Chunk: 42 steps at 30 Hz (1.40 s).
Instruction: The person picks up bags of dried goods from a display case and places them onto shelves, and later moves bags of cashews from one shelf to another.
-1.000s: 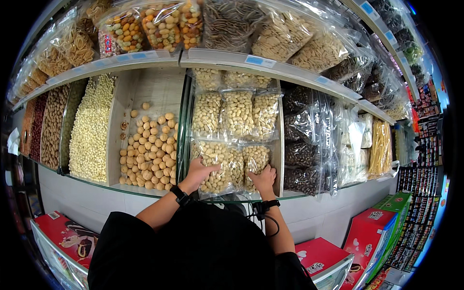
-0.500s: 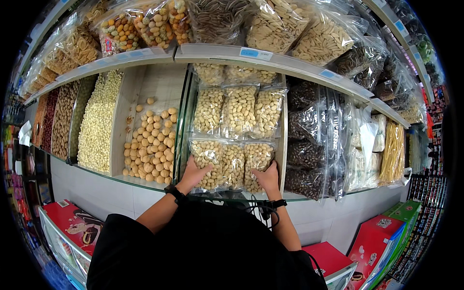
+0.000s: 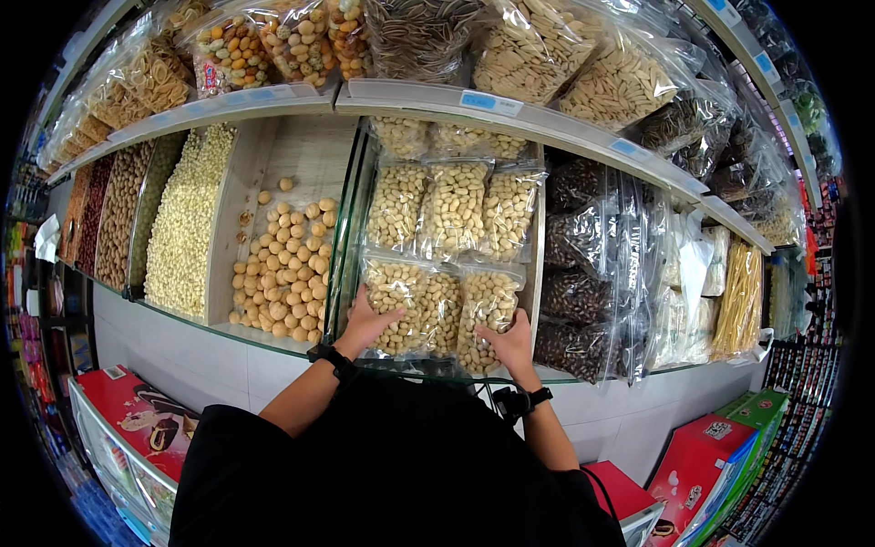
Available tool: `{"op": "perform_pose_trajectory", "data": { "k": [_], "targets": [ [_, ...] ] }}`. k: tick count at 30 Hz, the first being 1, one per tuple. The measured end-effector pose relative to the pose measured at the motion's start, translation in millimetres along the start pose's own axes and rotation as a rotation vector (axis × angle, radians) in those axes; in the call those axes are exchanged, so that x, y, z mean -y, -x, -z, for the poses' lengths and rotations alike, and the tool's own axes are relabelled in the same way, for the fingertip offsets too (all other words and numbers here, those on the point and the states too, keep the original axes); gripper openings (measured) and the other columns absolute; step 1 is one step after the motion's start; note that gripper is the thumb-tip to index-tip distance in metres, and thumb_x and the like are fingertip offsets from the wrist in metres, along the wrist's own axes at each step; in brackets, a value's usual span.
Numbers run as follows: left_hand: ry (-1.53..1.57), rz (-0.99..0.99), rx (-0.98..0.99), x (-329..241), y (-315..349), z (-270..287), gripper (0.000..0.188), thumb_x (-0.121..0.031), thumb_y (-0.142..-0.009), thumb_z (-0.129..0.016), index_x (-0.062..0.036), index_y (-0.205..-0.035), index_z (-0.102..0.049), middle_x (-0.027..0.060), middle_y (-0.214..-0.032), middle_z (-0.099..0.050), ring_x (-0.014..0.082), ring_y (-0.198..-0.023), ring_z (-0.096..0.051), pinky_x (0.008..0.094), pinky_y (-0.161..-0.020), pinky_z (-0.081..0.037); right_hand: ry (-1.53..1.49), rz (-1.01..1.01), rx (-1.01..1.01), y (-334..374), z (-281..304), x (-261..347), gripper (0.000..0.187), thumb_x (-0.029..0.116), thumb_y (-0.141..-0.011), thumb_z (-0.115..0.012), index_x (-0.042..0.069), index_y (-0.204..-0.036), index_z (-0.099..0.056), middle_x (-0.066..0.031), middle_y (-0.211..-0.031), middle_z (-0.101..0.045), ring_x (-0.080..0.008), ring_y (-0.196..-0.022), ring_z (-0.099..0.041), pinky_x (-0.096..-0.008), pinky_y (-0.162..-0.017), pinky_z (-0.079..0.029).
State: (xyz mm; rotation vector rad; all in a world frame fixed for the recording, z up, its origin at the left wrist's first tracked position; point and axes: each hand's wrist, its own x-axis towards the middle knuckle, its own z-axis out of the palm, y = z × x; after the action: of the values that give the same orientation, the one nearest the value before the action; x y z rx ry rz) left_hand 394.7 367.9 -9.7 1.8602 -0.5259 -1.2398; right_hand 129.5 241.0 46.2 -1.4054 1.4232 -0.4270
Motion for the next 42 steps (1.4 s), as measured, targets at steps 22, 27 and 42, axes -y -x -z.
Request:
{"op": "perform_pose_trajectory", "data": {
  "k": [22,27,42],
  "targets": [
    [-0.109,0.232,-0.021,-41,-3,11,0.098,-0.032,-0.076,-0.078,0.0082,-0.137,-0.013,0.0216,-0.118,-0.055,0.0233,-0.100,-0.061,0.0307,-0.087,-0.050,-0.284,-0.299,0.349,-18,-47,-22,0.102,0.030,-0.070,-0.082,-0.005,-0.142,-0.017,-0.0203,-0.126,-0.046,-0.0258,-0.107,-0.051,-0.0351,-0.094,-0.043],
    [0.206,0.245,0.330,-37,-8,15,0.092,-0.029,-0.077,-0.077,0.0094,-0.135,-0.018,0.0190,-0.121,-0.053,0.0221,-0.105,-0.059,0.0322,-0.089,-0.050,-0.441,-0.447,0.440,-18,-47,-18,0.084,0.032,-0.074,-0.080,-0.007,-0.132,-0.034,-0.0160,-0.117,-0.056,-0.0206,-0.103,-0.057,-0.0307,-0.087,-0.047],
    [0.374,0.293,0.161,-59,13,4,0.072,-0.022,-0.076,-0.077,0.0086,-0.122,-0.032,0.0191,-0.115,-0.053,0.0226,-0.099,-0.061,0.0328,-0.082,-0.053,-0.600,-0.395,0.417,-16,-49,5,0.070,0.024,-0.079,-0.076,-0.009,-0.126,-0.036,-0.0168,-0.114,-0.057,-0.0185,-0.100,-0.060,-0.0303,-0.084,-0.050]
  ]
}}
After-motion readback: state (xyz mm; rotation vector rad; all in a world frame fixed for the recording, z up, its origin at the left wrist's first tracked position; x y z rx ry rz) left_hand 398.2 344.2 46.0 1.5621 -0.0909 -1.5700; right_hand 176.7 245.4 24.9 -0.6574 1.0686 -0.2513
